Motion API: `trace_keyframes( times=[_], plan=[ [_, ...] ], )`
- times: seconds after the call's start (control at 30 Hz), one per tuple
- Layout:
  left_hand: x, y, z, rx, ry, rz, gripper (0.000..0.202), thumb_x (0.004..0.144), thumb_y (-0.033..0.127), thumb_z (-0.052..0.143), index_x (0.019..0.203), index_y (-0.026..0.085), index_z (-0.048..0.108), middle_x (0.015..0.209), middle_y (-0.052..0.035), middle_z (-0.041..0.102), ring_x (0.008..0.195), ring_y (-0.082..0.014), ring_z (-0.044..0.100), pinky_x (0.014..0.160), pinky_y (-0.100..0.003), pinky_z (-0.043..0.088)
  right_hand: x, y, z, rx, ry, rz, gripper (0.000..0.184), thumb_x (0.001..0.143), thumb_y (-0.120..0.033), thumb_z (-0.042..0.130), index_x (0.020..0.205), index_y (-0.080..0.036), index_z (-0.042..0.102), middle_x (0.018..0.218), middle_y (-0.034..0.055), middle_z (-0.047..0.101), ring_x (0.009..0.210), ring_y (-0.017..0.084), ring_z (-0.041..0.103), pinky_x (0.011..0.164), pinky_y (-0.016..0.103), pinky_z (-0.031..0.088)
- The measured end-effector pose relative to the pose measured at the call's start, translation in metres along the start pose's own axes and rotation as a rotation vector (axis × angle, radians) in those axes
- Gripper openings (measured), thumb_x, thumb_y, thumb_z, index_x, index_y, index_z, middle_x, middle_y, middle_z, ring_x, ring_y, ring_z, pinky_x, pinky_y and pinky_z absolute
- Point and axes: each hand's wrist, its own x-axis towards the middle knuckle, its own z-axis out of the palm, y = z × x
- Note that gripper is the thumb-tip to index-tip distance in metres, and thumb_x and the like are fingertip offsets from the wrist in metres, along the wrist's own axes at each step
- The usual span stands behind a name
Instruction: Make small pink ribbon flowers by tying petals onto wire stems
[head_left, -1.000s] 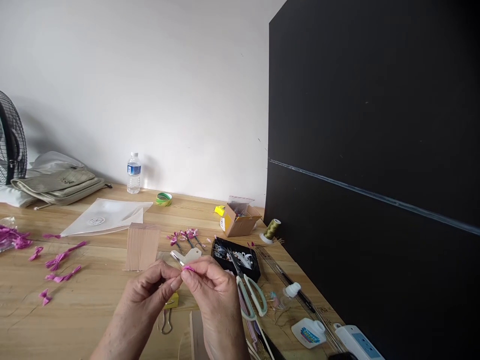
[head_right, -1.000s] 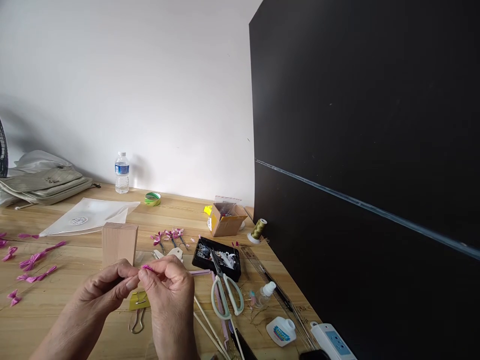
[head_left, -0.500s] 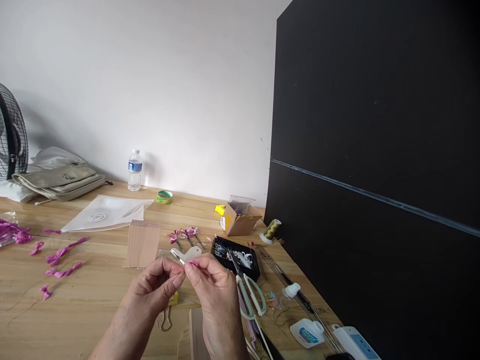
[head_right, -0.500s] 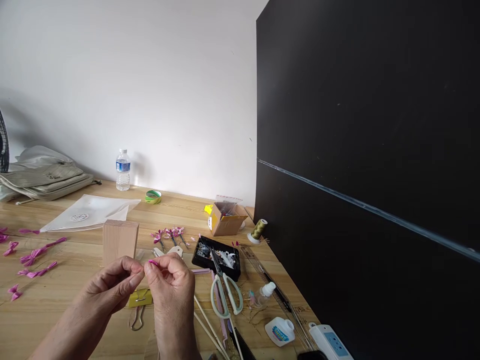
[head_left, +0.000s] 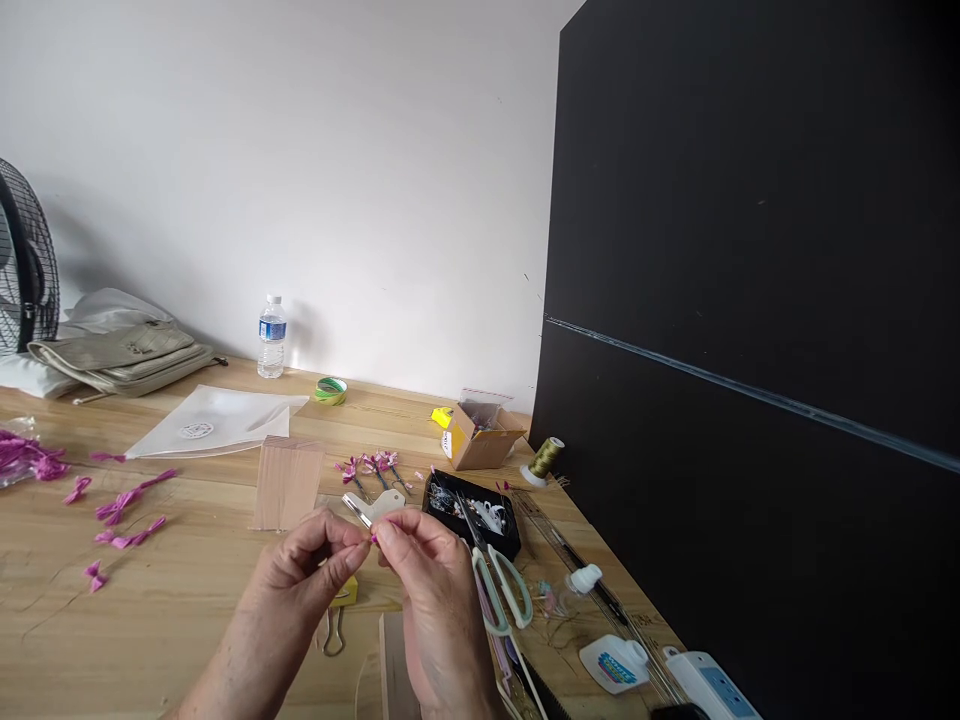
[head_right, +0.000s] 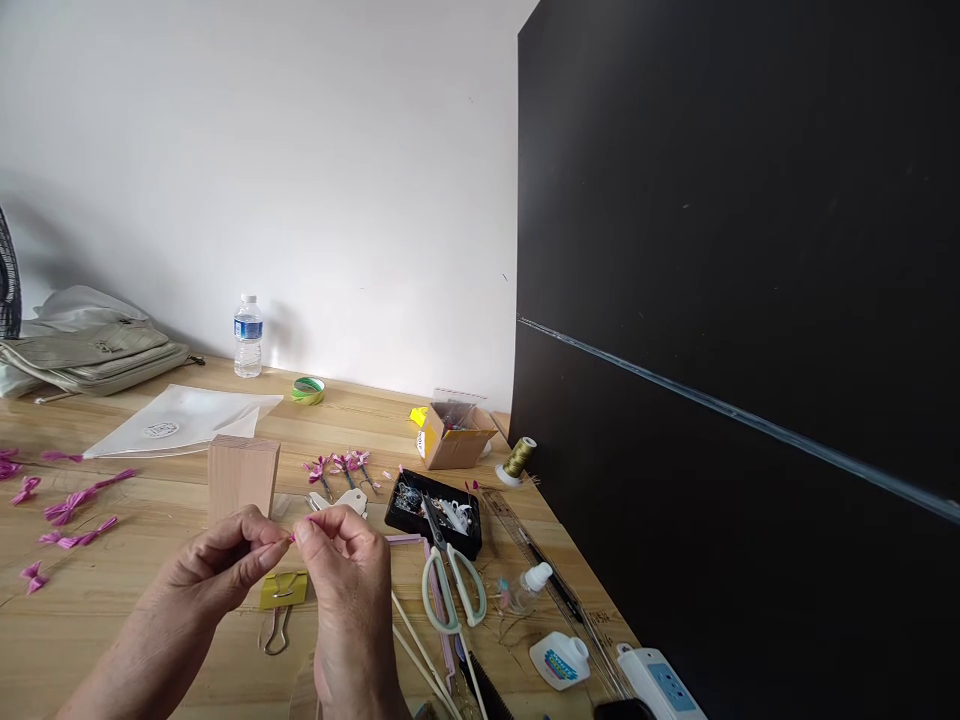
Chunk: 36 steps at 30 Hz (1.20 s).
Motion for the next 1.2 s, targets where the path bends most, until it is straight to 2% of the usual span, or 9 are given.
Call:
trace_keyframes(
  times=[0.2,0.4,0.57,0.9,1.2],
  plan=[
    [0.0012,-0.0054,0.0006,-0.054,0.003,-0.05,0.011,0.065,0.031,0.07,0.061,0.022,0.065,0.053,0.0055,0.052,0.05,-0.0113,0.041,0.05,-0.021,0.034,0.0007,0.0016,-0.0003,-0.006,0.001,-0.001,0.017,0.064,-0.03,0.073,0.061,-0.016,0.065,0.056,-0.0018,0.055,0.055,0.011,0.046,0.057,0.023,0.04],
    [-0.0004,-0.0019,0.0014,-0.075,-0.033,-0.091,0.012,0.067,0.03,0.069,0.059,0.022,0.065,0.053,0.0053,0.053,0.052,-0.0113,0.043,0.053,-0.021,0.036,0.0014,0.0024,-0.0004,-0.017,-0.006,-0.009,0.017,0.064,-0.031,0.072,0.062,-0.015,0.065,0.057,-0.0022,0.056,0.057,0.011,0.045,0.059,0.023,0.039],
    [-0.0008,-0.0002,0.0016,-0.099,-0.049,-0.074,0.012,0.067,0.03,0.07,0.059,0.022,0.067,0.055,0.0045,0.057,0.054,-0.012,0.045,0.054,-0.021,0.036,0.0022,0.0049,0.0005,-0.004,0.017,-0.018,0.02,0.062,-0.033,0.073,0.059,-0.016,0.063,0.054,-0.004,0.052,0.055,0.01,0.042,0.057,0.023,0.035],
    [-0.0005,-0.0037,-0.0003,-0.149,-0.054,-0.122,0.015,0.066,0.032,0.071,0.056,0.021,0.068,0.055,0.0036,0.057,0.061,-0.0132,0.05,0.06,-0.021,0.038,0.0009,0.005,-0.001,-0.056,-0.025,-0.036,0.018,0.067,-0.03,0.071,0.06,-0.015,0.063,0.055,-0.0039,0.051,0.056,0.01,0.041,0.057,0.023,0.034],
    [-0.0028,-0.0056,0.0,-0.165,-0.044,-0.16,0.021,0.067,0.034,0.07,0.052,0.02,0.063,0.051,0.0054,0.049,0.054,-0.0109,0.039,0.055,-0.022,0.032,0.0042,0.0069,-0.0024,-0.021,0.009,-0.041,0.02,0.063,-0.033,0.071,0.057,-0.016,0.062,0.054,-0.004,0.049,0.057,0.01,0.038,0.058,0.024,0.032]
  ],
)
